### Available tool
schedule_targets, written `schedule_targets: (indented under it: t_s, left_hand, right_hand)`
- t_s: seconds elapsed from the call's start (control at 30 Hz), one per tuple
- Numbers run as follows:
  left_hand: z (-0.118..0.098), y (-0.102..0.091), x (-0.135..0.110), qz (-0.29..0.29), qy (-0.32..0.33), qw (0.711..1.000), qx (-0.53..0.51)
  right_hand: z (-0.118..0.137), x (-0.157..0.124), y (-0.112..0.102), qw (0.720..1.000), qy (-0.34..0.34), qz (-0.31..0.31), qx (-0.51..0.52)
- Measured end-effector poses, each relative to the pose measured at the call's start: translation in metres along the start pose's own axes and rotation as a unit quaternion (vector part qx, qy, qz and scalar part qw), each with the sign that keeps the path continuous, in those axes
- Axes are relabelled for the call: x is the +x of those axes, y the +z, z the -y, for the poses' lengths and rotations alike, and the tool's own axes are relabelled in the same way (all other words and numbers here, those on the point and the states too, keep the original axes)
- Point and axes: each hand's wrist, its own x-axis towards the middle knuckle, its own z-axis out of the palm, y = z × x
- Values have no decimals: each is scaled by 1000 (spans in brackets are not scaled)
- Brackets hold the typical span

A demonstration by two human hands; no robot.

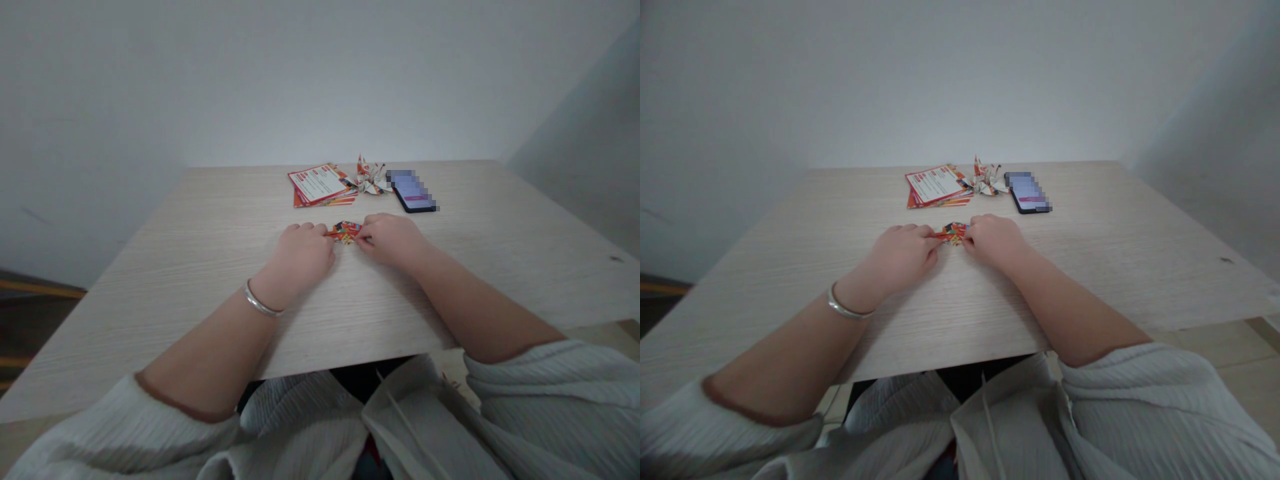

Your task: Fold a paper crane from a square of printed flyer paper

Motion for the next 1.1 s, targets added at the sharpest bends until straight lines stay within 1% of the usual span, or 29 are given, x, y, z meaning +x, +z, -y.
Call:
schedule_targets:
  t_s: [0.17, 0.27, 0.37, 0.43, 0.5, 0.67, 0.83, 0.97, 1.1]
  left_hand:
    - [4, 7, 1, -18, 11, 1000, -1]
    - [5, 10, 1, -28, 12, 999, -10]
    - [5, 10, 0, -30, 1, 999, -24]
    - [3, 10, -1, -31, -5, 999, -33]
    - [1, 11, -2, -35, -7, 999, -38]
    - [3, 16, -4, -58, -18, 997, -43]
    - [11, 22, -3, -62, -38, 993, -88]
    - [12, 23, -1, -60, -39, 991, -116]
    - [12, 24, 1, -58, -15, 990, -127]
  right_hand:
    - [-9, 0, 3, 1000, 19, -10, 12]
    - [-12, 0, 5, 999, -25, -13, 15]
    - [-15, 1, 9, 996, -74, -40, 18]
    - [-18, 4, 12, 994, -93, -55, 29]
    - [-22, 6, 16, 992, -106, -58, 48]
    - [-26, 10, 23, 983, -120, -62, 124]
    - [-17, 6, 24, 975, -84, -74, 192]
    - [-13, 7, 27, 971, -97, -104, 191]
    - [-19, 11, 36, 967, -130, -143, 165]
